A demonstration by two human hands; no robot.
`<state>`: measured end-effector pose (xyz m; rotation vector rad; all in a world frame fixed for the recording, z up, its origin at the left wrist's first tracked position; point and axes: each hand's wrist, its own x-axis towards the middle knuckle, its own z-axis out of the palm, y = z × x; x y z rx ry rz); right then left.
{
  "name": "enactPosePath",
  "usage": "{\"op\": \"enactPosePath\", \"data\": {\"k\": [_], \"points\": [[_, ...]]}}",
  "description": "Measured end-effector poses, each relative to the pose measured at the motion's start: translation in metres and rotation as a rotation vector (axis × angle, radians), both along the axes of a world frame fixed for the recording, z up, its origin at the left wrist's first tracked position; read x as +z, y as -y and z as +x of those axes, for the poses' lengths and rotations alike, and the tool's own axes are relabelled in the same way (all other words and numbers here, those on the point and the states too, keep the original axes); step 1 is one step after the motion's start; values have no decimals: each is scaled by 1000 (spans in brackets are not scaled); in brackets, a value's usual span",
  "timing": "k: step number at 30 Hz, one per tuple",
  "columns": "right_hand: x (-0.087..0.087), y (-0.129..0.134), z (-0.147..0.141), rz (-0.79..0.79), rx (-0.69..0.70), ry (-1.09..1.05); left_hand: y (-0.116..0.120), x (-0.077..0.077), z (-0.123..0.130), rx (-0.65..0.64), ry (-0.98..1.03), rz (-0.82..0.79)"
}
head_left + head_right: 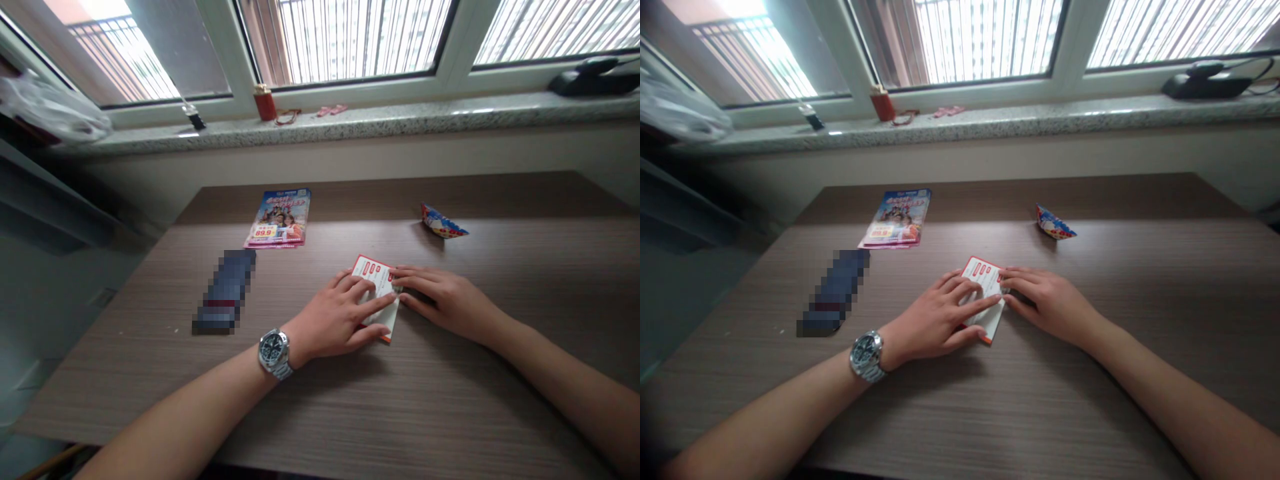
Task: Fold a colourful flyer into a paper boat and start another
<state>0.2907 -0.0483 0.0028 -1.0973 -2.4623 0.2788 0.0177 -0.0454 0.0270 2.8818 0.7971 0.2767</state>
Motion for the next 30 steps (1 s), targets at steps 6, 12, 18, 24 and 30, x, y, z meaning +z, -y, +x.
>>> {"op": "enactPosePath", "data": {"k": [6, 12, 18, 24, 30], "points": [[-1, -3, 0, -27, 6, 1, -14, -5, -7, 51, 45, -32], [-1, -3, -2, -56, -22, -48, -17, -11, -8, 71, 30, -42], [-5, -5, -5, -31, -152, -187, -15, -10, -8, 103, 38, -52], [-9, -11, -3, 31, -175, -175, -15, -8, -8, 108, 27, -47], [-6, -11, -2, -34, -174, -126, -15, -8, -8, 111, 23, -45]]}}
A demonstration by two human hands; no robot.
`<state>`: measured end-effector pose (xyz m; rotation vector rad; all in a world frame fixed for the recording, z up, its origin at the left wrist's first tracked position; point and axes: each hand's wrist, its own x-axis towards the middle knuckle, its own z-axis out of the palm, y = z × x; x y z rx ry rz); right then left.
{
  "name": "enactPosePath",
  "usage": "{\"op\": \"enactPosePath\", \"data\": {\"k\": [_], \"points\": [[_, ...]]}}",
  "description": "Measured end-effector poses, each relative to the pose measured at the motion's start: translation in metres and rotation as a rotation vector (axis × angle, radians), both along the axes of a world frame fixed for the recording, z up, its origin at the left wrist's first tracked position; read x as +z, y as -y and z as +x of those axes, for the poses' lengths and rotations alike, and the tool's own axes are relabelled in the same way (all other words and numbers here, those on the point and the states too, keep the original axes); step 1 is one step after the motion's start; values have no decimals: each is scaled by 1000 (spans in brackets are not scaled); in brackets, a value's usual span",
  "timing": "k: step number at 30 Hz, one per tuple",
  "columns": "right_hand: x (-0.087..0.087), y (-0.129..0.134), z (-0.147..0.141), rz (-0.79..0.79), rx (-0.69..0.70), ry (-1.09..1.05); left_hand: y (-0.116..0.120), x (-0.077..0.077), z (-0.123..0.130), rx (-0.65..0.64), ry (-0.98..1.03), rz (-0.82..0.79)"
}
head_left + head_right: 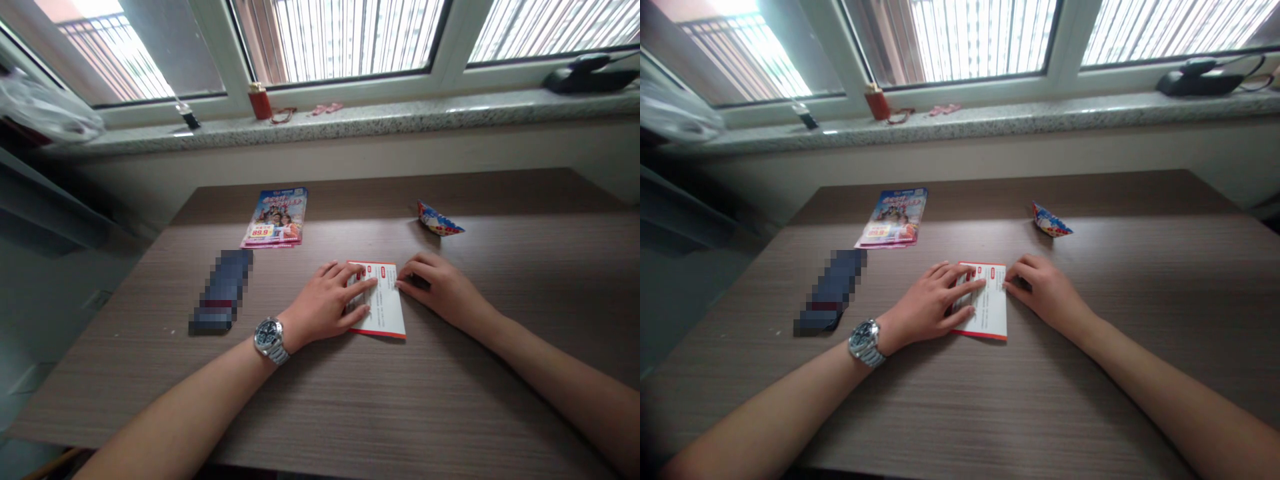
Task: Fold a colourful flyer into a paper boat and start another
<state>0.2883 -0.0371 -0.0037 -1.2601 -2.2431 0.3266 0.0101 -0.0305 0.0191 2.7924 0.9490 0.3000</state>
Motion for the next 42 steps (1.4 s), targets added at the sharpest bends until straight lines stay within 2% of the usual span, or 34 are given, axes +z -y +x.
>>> {"op": "enactPosePath", "data": {"k": [8, 18, 29, 31, 34, 42], "points": [[6, 10, 1, -100, 69, 8, 1, 0, 0, 24, -16, -6], [20, 27, -1, -223, 278, 84, 2, 0, 0, 35, -15, -13], [31, 30, -2, -343, 460, 69, 2, -1, -1, 39, -24, -5], [31, 29, -1, -381, 438, 17, 2, -1, -1, 36, -25, -4], [27, 27, 1, -366, 331, -51, 2, -1, -2, 34, -26, -3], [7, 17, -2, -97, 143, 36, 3, 1, -2, 31, -27, 1]]}}
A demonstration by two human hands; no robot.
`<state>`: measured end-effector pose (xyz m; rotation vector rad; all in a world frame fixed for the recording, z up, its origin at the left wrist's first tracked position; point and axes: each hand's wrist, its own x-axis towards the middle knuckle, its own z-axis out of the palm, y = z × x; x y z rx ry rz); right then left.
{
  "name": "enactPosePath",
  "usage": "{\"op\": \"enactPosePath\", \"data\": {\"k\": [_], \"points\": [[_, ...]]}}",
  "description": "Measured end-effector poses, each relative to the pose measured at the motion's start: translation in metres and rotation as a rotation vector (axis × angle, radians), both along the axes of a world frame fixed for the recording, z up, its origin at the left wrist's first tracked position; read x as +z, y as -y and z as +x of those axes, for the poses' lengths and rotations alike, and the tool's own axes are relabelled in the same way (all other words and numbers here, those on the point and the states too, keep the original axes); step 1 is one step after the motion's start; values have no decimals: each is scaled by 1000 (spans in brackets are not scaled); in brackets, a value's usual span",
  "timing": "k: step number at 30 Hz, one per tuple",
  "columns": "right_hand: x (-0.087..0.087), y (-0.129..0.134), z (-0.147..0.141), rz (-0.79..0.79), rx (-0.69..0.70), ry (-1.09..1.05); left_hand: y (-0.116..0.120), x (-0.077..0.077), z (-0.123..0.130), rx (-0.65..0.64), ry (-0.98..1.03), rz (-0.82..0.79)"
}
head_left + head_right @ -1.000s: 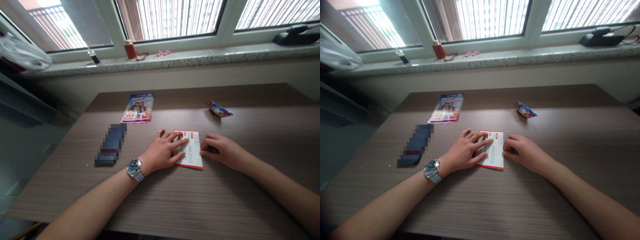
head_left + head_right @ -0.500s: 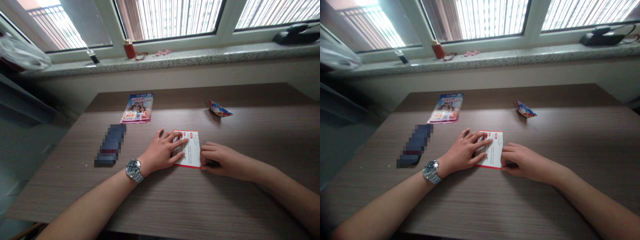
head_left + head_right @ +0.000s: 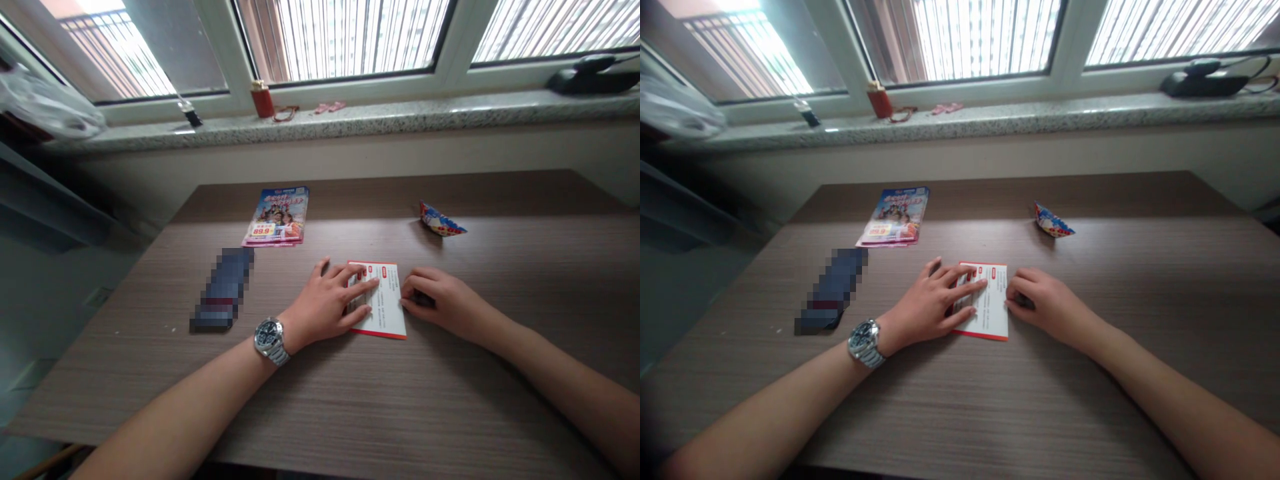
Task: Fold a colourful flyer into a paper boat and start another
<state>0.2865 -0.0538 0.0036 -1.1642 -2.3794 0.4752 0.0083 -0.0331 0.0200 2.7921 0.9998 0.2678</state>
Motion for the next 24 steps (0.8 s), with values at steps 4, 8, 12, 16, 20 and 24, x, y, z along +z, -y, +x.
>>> {"op": "enactPosePath", "data": {"k": [4, 8, 12, 16, 20, 24], "points": [[-3, -8, -2, 23, -113, -6, 0, 0, 1, -2, -9, -4], [-3, -19, -5, 47, -205, -5, 0, 0, 1, -4, -5, 1], [-4, -31, -4, 58, -282, 5, 0, 0, 0, -8, -9, 0], [-5, -42, -3, 41, -312, 2, 0, 0, 0, -10, -2, 3], [-5, -51, -4, 38, -335, -13, 1, -1, 0, 2, 3, 8], [0, -53, -3, -1, -316, -59, 0, -1, -1, 17, 11, 12]]}}
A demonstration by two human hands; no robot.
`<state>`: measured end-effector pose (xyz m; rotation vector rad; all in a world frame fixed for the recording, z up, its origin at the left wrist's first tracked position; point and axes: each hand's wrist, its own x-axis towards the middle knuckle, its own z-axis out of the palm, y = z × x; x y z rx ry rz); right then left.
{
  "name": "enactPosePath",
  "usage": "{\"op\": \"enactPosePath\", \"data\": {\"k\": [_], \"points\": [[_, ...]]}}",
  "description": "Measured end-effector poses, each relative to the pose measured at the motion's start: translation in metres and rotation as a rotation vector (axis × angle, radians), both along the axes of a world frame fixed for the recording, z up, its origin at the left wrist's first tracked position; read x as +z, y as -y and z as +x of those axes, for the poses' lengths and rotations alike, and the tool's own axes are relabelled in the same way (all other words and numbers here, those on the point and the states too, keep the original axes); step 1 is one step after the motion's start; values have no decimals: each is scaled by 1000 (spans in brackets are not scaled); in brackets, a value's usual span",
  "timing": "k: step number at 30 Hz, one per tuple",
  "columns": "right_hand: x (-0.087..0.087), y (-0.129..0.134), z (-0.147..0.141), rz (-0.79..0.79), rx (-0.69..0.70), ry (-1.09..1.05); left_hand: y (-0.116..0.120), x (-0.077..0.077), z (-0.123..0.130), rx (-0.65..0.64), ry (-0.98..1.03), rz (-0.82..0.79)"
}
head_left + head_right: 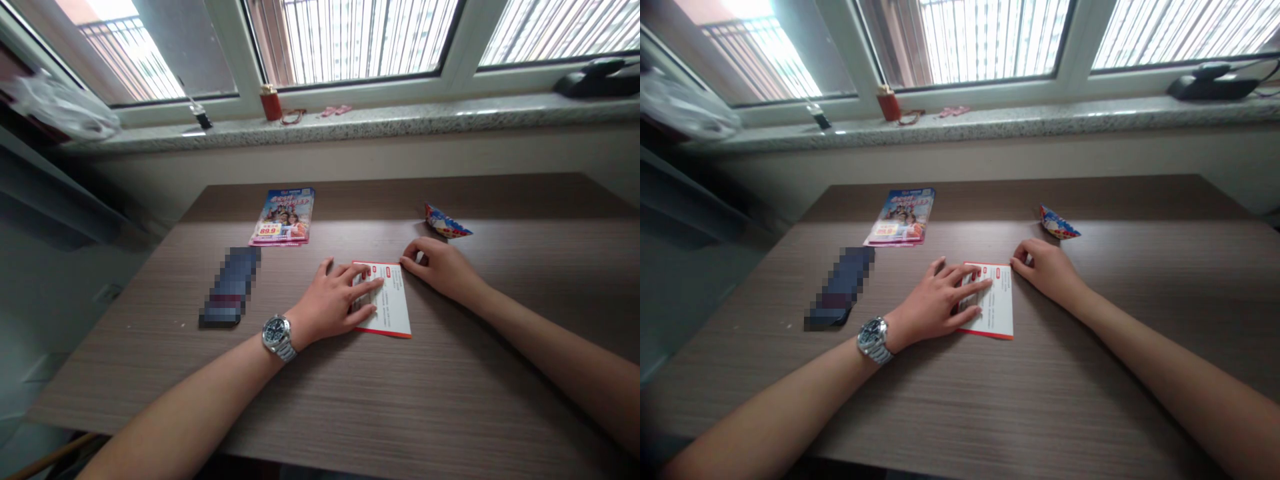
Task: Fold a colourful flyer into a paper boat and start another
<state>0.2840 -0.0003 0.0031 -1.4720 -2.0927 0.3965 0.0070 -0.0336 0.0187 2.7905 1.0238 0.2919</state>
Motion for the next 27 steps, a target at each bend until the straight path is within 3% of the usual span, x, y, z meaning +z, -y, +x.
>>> {"op": "enactPosePath", "data": {"k": [7, 27], "points": [[5, 17, 0, -51, 152, -36, -4, -2, -2, 26, 22, 12], [10, 76, -2, -73, 334, 101, -3, -1, -1, 41, -8, -10]]}}
